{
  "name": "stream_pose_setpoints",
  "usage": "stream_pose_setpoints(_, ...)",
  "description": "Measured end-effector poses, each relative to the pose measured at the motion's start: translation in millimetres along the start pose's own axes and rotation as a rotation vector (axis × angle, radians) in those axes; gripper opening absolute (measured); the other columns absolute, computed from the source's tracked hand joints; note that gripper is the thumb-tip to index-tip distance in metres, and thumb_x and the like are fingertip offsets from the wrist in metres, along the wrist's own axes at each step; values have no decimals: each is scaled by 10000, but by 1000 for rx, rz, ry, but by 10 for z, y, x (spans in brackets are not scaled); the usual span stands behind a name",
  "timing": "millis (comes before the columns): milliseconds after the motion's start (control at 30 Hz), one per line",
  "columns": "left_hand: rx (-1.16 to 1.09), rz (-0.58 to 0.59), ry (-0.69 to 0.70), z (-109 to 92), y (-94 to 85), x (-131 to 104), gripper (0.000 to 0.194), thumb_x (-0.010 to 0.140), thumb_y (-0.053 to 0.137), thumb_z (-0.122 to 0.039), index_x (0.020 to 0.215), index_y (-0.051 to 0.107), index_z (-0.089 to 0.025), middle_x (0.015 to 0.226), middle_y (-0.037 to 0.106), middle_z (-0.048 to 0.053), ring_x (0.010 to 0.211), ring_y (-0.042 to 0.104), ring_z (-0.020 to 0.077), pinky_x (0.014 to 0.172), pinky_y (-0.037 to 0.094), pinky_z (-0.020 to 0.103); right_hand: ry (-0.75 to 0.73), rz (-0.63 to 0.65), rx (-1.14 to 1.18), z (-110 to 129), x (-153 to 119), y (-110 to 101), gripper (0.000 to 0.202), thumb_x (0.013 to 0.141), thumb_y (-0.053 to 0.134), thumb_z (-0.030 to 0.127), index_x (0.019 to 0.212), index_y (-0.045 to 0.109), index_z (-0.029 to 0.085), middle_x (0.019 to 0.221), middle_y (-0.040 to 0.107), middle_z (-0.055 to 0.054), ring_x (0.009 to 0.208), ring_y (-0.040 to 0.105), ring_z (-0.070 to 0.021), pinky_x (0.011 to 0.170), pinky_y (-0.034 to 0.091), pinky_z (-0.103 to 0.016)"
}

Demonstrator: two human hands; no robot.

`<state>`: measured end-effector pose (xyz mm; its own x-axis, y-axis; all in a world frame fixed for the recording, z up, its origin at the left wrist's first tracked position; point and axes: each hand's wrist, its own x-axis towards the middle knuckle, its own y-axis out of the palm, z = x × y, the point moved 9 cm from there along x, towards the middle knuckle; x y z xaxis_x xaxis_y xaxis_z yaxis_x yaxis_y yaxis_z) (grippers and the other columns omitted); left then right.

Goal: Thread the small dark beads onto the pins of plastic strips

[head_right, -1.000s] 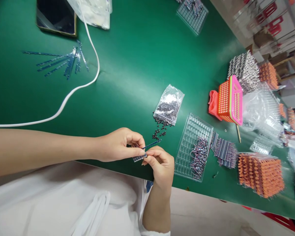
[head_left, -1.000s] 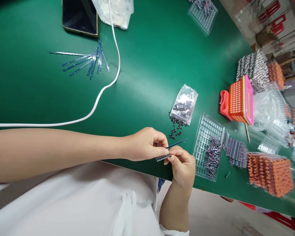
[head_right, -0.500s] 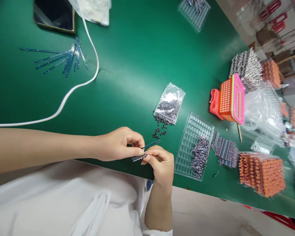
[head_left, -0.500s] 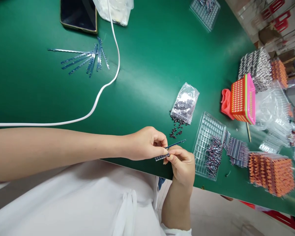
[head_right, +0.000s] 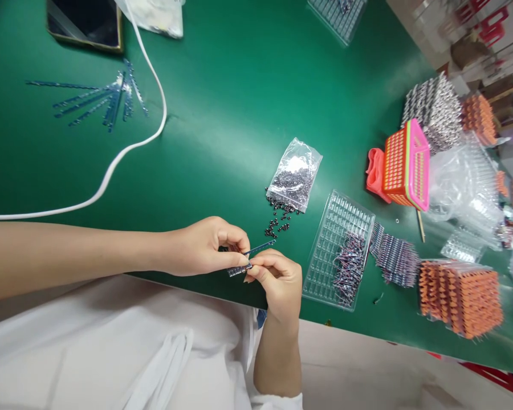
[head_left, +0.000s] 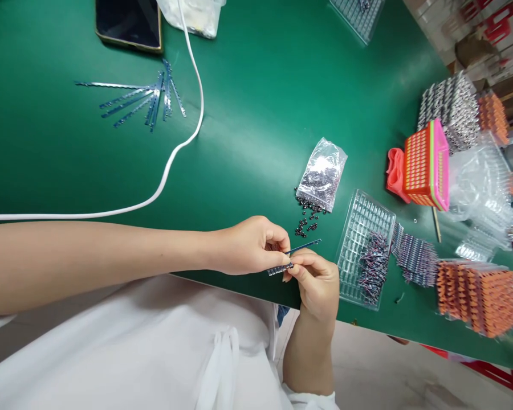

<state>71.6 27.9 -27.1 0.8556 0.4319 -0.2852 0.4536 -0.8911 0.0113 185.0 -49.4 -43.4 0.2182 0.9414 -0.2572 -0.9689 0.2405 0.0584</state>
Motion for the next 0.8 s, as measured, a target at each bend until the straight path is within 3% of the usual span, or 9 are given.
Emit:
stream_pose_setpoints(533, -45, 12, -21, 23, 21, 25, 173, 816, 608, -300, 764, 635, -138, 668, 656, 8, 610, 558, 122, 553, 389, 216, 8, -29, -36, -8, -5, -17, 98, 799, 778, 292, 774, 748, 202, 746, 656, -1, 548, 608, -104, 522, 527, -253)
stream_pose_setpoints(700, -125, -26, -20, -12, 9, 29, 206, 814, 641, -343, 794, 641, -138, 725, 678, 17, 655, 572, 129, 604, 422, 226, -14, -66, 6, 1, -12, -53, 95, 811, 763, 303, 816, 741, 211, 771, 644, 5, 575, 597, -100, 550, 509, -246)
stream_pose_setpoints(800, -104, -112, -14, -12, -58, 24, 207, 805, 649, -345, 810, 652, -139, 709, 660, 7, 664, 577, 133, 631, 440, 234, -55, -97, -4, 30, -20, -71, 139, 802, 771, 321, 896, 742, 223, 807, 637, 3, 622, 586, -104, 578, 493, -242)
